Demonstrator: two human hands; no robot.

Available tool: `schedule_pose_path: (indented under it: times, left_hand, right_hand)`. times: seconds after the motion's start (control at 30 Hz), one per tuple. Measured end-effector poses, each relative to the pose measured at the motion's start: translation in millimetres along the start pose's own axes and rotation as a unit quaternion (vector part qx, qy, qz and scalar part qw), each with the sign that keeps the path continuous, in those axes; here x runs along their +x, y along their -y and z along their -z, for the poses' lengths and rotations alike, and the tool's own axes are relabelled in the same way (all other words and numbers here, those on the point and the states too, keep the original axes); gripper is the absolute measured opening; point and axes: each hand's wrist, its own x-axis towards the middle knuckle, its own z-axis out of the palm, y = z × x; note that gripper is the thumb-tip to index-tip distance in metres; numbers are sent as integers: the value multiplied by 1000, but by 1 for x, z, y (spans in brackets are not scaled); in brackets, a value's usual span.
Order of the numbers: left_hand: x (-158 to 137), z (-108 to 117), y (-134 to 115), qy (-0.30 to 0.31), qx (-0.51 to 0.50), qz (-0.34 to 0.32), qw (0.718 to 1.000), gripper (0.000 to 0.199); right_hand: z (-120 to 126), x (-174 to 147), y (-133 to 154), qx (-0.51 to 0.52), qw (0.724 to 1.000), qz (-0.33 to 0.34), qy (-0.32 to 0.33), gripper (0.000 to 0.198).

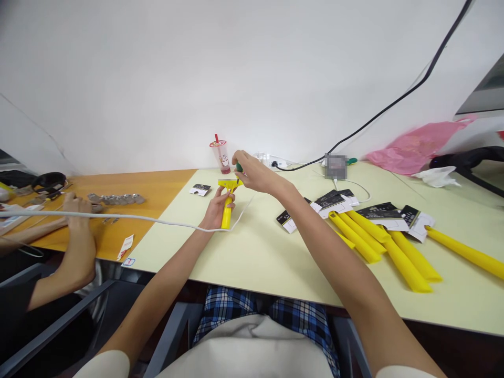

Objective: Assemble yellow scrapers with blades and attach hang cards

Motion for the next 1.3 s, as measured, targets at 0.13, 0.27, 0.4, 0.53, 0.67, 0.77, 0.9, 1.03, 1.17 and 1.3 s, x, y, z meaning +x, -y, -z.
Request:
schedule_pose_path:
  times: [0.13,0.27,0.4,0.53,0.67,0.77,0.9,1.03,1.17,1.3]
  left_hand:
    - [-2,-2,0,2,0,1,1000,51]
    - [-1,-1,-1,1,-2,-4,1000,51]
    - [-1,-1,-4,-6,-9,-8,1000,52]
    - [-2,-2,-4,-1,-6,-7,1000,55]
    - [0,-2,-1,-7,5,-2,1000,52]
    - [3,1,3,-5,3,4,1000,51]
    - [4,3,6,0,3,13,1000,51]
    - [4,3,7,-10,5,12,1000,52]
    - [5,2,7,-1,6,15,1000,54]
    - [4,1,8,-9,9,11,1000,52]
  right_hand:
    - [1,2,5,-56,998,-16,-16,8]
    - [3,0,3,-54,998,-19,-11,13]
    - [1,0,-4,-22,1000,4,-11,18]
    - [-3,2,-6,-32,999,2,-43,10]
    - [-8,3,-8,1,998,32,-48,17]
    - [-12,2,-6,1,998,42,-46,14]
    - [-16,2,-4,-24,999,17,-43,11]
    - [-17,2,-6,11,999,38,-31,22]
    - [-15,3,-5,-9,998,28,-54,12]
    - [-14,2,-9,11,999,32,-42,24]
